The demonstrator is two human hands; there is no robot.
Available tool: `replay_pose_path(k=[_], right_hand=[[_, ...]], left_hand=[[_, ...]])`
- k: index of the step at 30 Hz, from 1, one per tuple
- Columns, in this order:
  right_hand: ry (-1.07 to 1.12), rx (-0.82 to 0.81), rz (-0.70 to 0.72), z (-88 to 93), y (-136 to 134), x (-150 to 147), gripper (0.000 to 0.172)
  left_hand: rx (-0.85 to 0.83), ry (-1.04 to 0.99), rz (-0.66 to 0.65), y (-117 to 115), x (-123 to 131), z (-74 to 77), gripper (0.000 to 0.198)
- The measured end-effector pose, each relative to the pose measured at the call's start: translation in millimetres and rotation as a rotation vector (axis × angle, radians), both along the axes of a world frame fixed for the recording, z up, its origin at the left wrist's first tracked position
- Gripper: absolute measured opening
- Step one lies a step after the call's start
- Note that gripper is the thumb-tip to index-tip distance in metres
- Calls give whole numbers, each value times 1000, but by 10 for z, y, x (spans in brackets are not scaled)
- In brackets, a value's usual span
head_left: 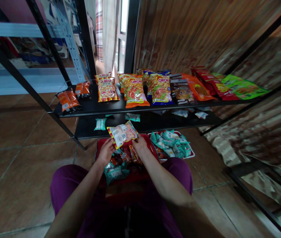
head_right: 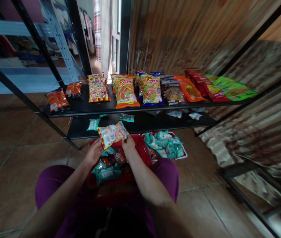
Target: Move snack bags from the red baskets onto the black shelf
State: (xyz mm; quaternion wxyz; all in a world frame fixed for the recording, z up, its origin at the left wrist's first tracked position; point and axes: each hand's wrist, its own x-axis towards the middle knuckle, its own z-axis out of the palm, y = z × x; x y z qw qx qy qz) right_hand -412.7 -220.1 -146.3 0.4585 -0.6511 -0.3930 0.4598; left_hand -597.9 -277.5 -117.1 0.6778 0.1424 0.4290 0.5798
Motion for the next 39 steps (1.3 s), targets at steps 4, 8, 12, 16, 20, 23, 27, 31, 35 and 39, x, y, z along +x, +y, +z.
replay_pose_path(k=[4, 8, 12, 16, 20, 23, 27, 31, 35, 39], right_hand=[[148, -24, -129, -32, 13, -67, 9], [255, -6, -243, -53, -45, -75, 7], [230, 34, -81, 20, -169, 41, 17], [270, -35, 194, 209, -254, 163, 22], [269, 7, 452, 318, -292, 216, 34], [176, -28, 365, 292, -298, 199, 38], [271, -83, 236, 237, -301, 134, 45], [370, -133, 216, 223, -300, 90, 46], [389, -158, 193, 215, -295, 87, 35], [325, -109, 186, 228, -222, 125, 33]], left_hand=[[-34, 132, 55, 7, -8, -78, 25], [-46, 292, 159, 31, -40, -79, 37], [-51, 382, 168, 89, -127, 31, 47], [-84, 288, 85, 223, -298, 129, 6], [-70, 219, 59, 360, -437, 176, 9], [-19, 242, 65, 416, -460, 199, 7], [12, 298, 46, 459, -453, 234, 12], [12, 384, -1, 504, -486, 275, 15], [13, 472, -58, 548, -532, 292, 19], [17, 519, -116, 522, -584, 254, 22]])
